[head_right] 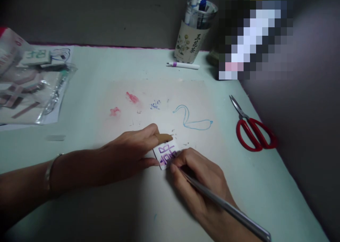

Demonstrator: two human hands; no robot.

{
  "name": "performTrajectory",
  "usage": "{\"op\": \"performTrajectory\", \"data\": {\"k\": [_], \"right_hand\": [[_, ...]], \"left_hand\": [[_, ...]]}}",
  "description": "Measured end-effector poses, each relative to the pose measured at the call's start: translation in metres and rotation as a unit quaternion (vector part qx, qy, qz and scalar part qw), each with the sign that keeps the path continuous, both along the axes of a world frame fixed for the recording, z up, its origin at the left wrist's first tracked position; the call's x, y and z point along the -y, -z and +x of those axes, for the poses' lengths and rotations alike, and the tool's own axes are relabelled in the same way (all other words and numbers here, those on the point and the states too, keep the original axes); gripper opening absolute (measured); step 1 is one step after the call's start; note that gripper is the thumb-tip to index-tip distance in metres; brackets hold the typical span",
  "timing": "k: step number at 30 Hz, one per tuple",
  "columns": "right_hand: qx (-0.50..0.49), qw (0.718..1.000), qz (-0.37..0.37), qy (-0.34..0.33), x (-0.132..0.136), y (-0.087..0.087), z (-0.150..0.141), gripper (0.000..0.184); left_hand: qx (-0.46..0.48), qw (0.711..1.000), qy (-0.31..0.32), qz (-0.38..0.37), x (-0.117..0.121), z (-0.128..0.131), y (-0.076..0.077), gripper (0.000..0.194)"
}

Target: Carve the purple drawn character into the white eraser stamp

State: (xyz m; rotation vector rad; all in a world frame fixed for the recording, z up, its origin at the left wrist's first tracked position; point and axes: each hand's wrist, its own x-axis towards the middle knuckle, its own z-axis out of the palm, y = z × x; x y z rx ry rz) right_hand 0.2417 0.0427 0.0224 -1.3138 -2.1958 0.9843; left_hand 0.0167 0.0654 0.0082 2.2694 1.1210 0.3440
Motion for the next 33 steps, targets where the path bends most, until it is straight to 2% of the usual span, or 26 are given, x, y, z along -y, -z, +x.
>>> {"op": "performTrajectory", "data": {"k": [11,17,21,28,33], "right_hand": [[-0.050,0.988,-0.092,0.110,-0.003,0.003,-0.002,0.028],[-0.073,0.989,-0.096,0.082,-0.006,0.003,-0.002,0.020],[-0.085,0.992,-0.083,0.049,-0.008,0.007,-0.001,0.015],[-0.100,0.991,-0.081,0.034,-0.006,0.008,0.002,0.011],[-0.118,0.986,-0.087,0.074,-0.007,0.008,0.000,0.011]], "left_hand": [[0.007,1.000,-0.014,-0.024,0.001,0.000,-0.001,0.048],[0.026,0.999,-0.031,0.006,0.008,0.005,0.007,0.068],[0.016,0.999,-0.050,-0.007,0.009,0.010,0.007,0.057],[0.048,0.996,-0.032,-0.068,0.005,0.004,0.000,0.054],[0.093,0.993,-0.049,-0.046,0.009,0.002,0.010,0.077]]}}
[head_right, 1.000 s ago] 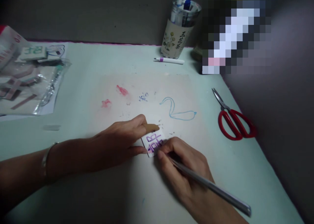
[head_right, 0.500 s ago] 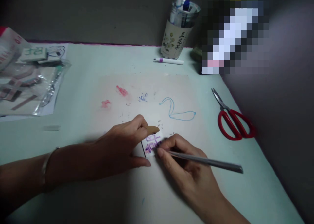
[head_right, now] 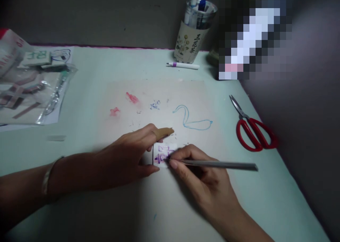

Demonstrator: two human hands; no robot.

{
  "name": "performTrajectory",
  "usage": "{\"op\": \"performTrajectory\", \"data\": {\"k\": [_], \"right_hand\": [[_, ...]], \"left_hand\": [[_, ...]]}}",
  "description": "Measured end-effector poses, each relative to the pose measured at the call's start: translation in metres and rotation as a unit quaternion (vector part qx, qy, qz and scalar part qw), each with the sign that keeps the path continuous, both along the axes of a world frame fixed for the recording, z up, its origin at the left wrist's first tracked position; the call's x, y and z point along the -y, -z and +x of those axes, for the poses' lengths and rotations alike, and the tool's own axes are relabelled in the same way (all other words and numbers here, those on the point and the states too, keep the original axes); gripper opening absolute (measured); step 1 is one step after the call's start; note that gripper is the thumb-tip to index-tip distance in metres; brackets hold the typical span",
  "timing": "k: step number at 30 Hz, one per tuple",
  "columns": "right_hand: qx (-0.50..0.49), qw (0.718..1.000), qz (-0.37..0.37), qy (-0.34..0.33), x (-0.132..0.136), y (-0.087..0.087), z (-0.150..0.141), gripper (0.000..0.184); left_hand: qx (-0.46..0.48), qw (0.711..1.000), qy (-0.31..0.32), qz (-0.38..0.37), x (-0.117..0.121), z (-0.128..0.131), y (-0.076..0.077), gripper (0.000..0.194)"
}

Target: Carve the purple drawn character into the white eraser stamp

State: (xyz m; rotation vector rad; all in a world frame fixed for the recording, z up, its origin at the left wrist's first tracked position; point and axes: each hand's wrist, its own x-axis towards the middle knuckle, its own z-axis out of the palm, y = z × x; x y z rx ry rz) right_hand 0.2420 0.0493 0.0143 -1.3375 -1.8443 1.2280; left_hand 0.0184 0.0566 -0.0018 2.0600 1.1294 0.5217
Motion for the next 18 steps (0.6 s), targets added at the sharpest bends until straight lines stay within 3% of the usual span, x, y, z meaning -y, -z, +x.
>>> {"op": "performTrajectory", "data": {"k": [7,18], "right_hand": [[-0.001,0.999,0.039,-0.001,-0.0056,-0.0009,0.0041,0.010],[0.008,0.999,0.020,-0.028,-0.0022,0.0002,0.0036,0.009]], "left_hand": [[0.019,1.000,-0.006,0.002,-0.0001,0.0004,0.0043,0.084],[0.022,1.000,-0.008,0.005,-0.0015,0.0020,0.0050,0.086]]}}
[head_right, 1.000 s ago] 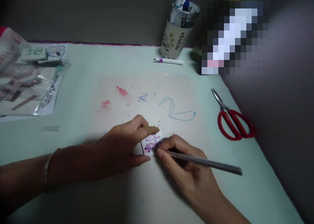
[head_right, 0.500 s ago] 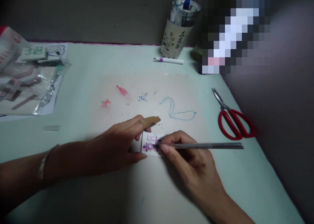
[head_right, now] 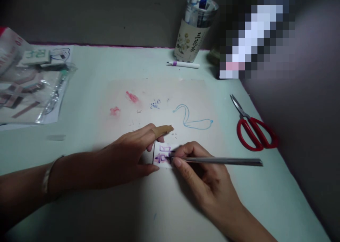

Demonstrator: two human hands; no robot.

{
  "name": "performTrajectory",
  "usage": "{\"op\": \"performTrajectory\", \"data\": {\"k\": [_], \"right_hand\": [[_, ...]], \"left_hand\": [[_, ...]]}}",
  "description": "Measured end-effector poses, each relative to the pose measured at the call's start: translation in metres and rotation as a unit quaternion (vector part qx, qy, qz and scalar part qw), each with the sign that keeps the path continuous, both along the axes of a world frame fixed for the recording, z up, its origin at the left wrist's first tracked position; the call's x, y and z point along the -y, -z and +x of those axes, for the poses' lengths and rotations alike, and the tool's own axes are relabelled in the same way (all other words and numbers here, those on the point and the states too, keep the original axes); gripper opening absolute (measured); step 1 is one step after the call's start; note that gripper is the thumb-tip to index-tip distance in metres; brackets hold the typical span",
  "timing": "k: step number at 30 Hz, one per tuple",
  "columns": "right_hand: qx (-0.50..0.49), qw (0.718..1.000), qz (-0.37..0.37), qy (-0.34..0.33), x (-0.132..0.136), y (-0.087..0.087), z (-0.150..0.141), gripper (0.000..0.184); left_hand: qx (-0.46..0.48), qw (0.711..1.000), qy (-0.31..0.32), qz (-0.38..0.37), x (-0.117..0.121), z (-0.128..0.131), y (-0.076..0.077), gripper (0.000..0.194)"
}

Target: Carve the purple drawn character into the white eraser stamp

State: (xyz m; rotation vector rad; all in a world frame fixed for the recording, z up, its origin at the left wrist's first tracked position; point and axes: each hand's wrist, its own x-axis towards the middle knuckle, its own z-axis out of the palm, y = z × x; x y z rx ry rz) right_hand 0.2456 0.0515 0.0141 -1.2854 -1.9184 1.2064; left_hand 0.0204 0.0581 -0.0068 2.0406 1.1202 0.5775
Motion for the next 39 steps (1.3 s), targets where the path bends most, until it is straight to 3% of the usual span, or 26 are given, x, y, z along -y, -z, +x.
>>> {"op": "performTrajectory", "data": {"k": [13,23,39], "right_hand": [[-0.002,0.996,0.045,-0.076,0.004,0.004,0.000,0.009],[-0.034,0.994,-0.098,-0.037,-0.008,0.003,0.006,0.010],[-0.053,0.989,-0.129,-0.041,-0.014,0.001,0.010,0.014]], "left_hand": [[0.006,1.000,0.000,0.012,0.001,0.000,0.002,0.085],[0.019,1.000,0.007,0.003,0.000,-0.002,0.005,0.089],[0.073,0.997,0.020,-0.007,0.000,-0.008,0.007,0.078]]}}
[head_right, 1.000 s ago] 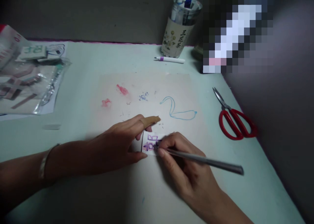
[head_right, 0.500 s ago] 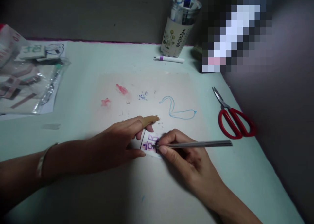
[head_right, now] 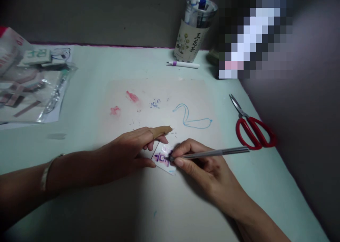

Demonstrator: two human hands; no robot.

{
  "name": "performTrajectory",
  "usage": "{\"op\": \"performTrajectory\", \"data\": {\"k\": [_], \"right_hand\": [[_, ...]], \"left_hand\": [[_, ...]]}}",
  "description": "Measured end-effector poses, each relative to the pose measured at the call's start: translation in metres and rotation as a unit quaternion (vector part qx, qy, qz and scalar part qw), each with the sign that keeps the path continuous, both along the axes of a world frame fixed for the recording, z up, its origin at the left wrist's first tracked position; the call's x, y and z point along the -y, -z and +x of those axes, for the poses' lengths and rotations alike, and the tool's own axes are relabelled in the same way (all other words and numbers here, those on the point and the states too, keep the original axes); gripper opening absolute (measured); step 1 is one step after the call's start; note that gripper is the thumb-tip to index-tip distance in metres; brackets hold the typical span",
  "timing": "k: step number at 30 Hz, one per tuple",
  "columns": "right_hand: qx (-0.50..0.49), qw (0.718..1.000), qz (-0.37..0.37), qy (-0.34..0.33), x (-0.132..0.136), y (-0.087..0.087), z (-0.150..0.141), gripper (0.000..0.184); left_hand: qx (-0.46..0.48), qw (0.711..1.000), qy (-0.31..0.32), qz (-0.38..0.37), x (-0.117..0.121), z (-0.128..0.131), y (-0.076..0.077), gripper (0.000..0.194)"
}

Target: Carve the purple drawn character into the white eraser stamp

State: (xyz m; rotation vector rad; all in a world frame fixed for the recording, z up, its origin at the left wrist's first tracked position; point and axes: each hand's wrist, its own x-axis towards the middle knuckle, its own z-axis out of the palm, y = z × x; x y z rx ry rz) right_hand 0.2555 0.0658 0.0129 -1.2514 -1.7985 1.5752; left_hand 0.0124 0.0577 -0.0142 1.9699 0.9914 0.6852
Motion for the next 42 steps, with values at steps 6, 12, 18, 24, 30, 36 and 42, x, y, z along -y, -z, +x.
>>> {"op": "performTrajectory", "data": {"k": [6,12,18,24,30,36,42], "right_hand": [[-0.021,0.998,-0.036,-0.057,0.0003,0.0003,0.0018,0.013],[-0.019,0.999,0.024,0.009,0.0011,0.0013,0.0029,0.011],[-0.004,0.998,0.057,-0.003,0.0034,0.0022,-0.0008,0.012],[0.009,0.997,0.072,-0.010,0.0040,0.0014,-0.0022,0.012],[0.009,0.998,0.068,-0.012,0.0050,0.0030,-0.0003,0.009],[0.011,0.997,0.075,-0.012,0.0047,0.0027,-0.0011,0.010],[0.012,0.997,0.071,-0.004,0.0051,0.0015,-0.0012,0.011]], "left_hand": [[0.019,1.000,0.009,-0.006,-0.0016,-0.0010,0.0012,0.075],[0.016,1.000,0.011,-0.012,-0.0014,-0.0014,0.0011,0.077],[0.017,1.000,0.015,-0.011,-0.0012,-0.0015,0.0011,0.073],[0.018,1.000,0.011,-0.011,-0.0003,-0.0008,0.0018,0.074],[0.021,1.000,0.010,-0.008,-0.0009,-0.0010,0.0005,0.073],[0.017,1.000,0.010,-0.005,-0.0004,-0.0015,0.0006,0.073],[0.018,1.000,0.006,-0.007,-0.0001,-0.0012,0.0001,0.072]]}}
